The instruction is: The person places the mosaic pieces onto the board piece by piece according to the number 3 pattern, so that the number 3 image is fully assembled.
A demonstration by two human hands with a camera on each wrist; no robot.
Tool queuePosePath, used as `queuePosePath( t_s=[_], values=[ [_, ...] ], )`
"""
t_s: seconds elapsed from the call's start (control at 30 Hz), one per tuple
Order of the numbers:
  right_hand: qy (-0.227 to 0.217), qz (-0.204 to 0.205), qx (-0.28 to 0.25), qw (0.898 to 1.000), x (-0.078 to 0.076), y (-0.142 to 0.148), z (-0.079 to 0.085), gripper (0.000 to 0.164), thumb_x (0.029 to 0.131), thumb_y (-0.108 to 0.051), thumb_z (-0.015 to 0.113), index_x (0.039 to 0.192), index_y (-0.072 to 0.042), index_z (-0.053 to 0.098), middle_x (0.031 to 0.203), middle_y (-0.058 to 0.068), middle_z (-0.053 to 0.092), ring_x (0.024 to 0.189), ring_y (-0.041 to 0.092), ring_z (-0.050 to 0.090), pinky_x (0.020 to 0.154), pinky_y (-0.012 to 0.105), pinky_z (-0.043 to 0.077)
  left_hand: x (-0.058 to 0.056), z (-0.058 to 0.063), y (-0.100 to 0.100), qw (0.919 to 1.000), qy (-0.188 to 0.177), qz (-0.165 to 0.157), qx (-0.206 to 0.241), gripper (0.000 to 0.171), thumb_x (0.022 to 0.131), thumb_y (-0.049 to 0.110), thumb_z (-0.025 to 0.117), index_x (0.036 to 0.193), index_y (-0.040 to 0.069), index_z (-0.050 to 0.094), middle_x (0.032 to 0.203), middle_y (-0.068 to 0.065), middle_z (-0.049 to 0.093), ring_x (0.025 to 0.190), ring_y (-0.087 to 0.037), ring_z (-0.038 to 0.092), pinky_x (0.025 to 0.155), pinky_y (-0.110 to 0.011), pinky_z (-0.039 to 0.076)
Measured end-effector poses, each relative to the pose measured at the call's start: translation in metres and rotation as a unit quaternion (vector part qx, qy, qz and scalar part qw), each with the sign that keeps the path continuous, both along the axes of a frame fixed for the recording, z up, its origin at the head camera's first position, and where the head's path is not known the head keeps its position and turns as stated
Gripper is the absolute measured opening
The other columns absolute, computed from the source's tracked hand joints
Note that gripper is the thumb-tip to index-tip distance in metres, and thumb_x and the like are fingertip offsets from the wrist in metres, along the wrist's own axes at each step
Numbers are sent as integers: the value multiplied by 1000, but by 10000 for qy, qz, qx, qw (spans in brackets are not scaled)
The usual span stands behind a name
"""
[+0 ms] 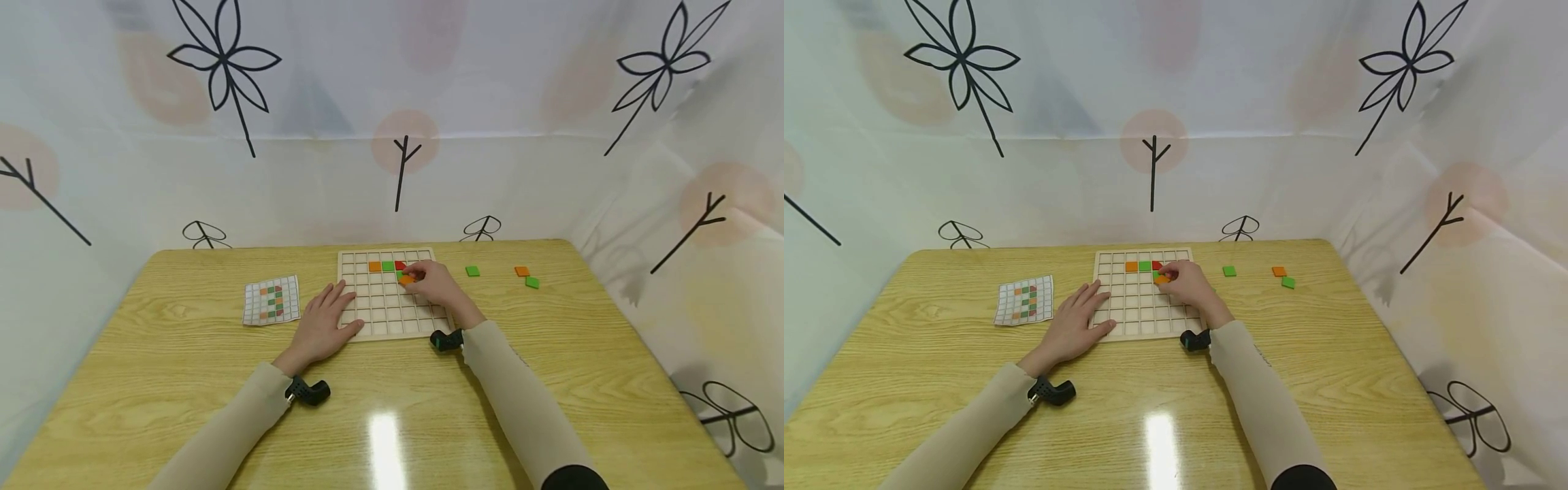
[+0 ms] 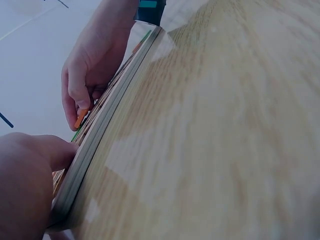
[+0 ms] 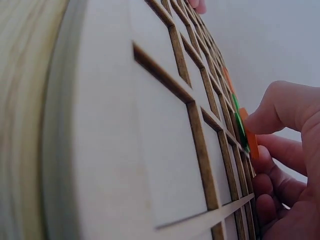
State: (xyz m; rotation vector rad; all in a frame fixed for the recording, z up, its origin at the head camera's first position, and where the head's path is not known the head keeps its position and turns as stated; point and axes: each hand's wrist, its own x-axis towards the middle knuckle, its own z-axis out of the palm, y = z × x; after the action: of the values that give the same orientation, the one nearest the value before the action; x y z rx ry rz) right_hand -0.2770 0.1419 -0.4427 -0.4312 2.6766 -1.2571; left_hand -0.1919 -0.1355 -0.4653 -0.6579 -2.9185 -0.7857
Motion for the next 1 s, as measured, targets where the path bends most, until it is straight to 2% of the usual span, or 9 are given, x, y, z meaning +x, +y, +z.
queuePosePath(
  t_s=[0.27,0.53,0.77,1.0],
  values=[
    [91,170,94,9998,-2,1,-2,35,85,-9,70,119,-5,70,104,7,63,92,24,54,82,37,46,0,0,0,10000,36,-19,16,64,99,48,55,151,11,45,163,-11,23,149,-35,17,116,-59,18],
    [-54,178,8,9998,-4,3,-6,33,84,-14,76,115,-5,71,101,7,62,91,22,53,81,36,46,-2,-2,0,10000,31,-5,-44,63,100,48,54,151,12,45,163,-10,23,150,-34,17,116,-58,18],
    [41,216,-95,9997,-5,5,-7,26,82,-14,80,106,-7,72,95,5,61,86,23,52,79,36,44,-2,-1,1,10000,3,19,-38,64,99,47,56,151,12,45,164,-10,22,150,-34,16,116,-58,18],
    [51,268,-161,9995,-5,5,-7,25,81,-13,81,104,-8,72,96,5,62,88,22,53,82,36,45,0,1,1,10000,-21,43,-3,63,99,47,56,150,12,46,163,-10,23,150,-34,17,116,-57,18]
  ],
)
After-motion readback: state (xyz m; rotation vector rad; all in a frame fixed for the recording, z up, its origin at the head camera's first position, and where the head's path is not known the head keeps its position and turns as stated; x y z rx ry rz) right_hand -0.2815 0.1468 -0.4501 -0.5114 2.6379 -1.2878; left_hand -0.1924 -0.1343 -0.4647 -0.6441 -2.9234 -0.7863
